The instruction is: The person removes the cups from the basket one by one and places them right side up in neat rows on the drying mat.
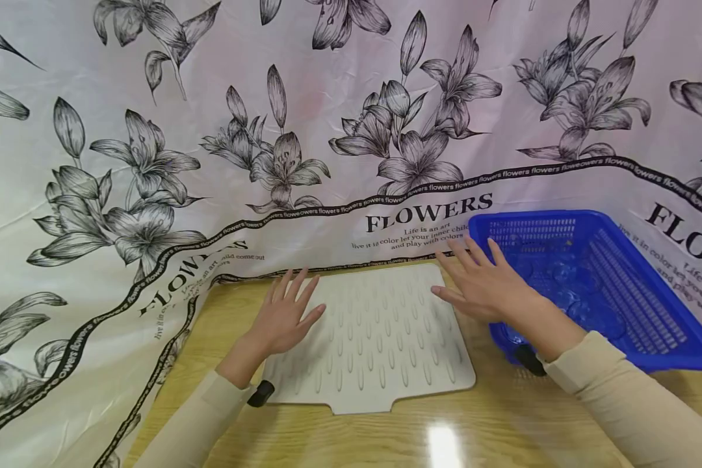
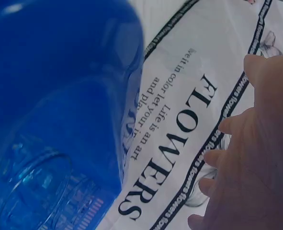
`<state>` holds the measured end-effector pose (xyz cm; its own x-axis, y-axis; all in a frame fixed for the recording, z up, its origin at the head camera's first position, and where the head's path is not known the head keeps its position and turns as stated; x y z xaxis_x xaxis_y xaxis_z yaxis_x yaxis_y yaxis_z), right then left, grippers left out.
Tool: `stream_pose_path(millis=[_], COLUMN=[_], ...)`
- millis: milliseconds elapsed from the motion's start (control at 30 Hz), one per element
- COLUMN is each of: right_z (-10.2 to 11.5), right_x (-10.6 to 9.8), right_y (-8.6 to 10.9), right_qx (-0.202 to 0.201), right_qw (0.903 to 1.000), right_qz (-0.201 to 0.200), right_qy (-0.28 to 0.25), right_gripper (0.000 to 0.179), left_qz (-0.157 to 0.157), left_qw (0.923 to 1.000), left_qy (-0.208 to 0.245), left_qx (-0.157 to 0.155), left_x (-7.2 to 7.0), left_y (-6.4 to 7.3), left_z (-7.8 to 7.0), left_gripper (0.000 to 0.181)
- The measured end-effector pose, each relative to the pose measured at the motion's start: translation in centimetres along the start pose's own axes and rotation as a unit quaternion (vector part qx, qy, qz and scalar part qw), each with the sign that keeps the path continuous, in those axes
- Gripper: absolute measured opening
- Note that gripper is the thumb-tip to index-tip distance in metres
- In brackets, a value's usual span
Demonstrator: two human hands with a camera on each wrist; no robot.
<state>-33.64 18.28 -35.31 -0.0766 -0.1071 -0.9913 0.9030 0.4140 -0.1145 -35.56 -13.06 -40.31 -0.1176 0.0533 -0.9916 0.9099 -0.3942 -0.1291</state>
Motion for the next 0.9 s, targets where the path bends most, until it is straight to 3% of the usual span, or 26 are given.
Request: stream_pose_path(millis=[100, 367, 533, 900], right_z=[-0.6, -1.9, -2.8, -4.3], right_x=[0.0, -0.3, -0.2, -0.5], right_y=[0.6, 1.6, 2.3, 4.3], right_qx=[0.001, 0.003, 0.012, 0.004], right_qw=[1.0000, 1.0000, 0.9998, 0.9966], right_qz=[-0.001, -0.004, -0.013, -0.053], right_qy=[0.003, 0.002, -0.003, -0.063], right_gripper=[0.081, 0.084, 0.085, 0.086], left_qz=[0.008, -0.011, -0.002, -0.015], left_qw=[0.9999, 0.9993, 0.9989, 0.9951], left_qy=[0.005, 0.036, 0.047, 0.097], left_qx=[-0.006, -0.006, -0.008, -0.013], left_x=[0.3, -0.4, 0.4, 0.5], left_y=[0.5, 1.8, 2.2, 3.9], left_z=[0.4, 0.6, 1.2, 1.8], left_gripper=[0.070, 0.071, 0.074, 0.076])
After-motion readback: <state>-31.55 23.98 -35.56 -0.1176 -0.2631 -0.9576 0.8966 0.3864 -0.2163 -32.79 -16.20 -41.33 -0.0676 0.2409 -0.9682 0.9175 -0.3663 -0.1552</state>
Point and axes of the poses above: each hand's wrist, its own y-axis away from the middle knuckle, its own x-axis out of the palm, z = x × y, the point moved 10 cm from there along -y, towards the middle knuckle, and after that the axes turned 2 degrees about -z, right-handed, at the moved point
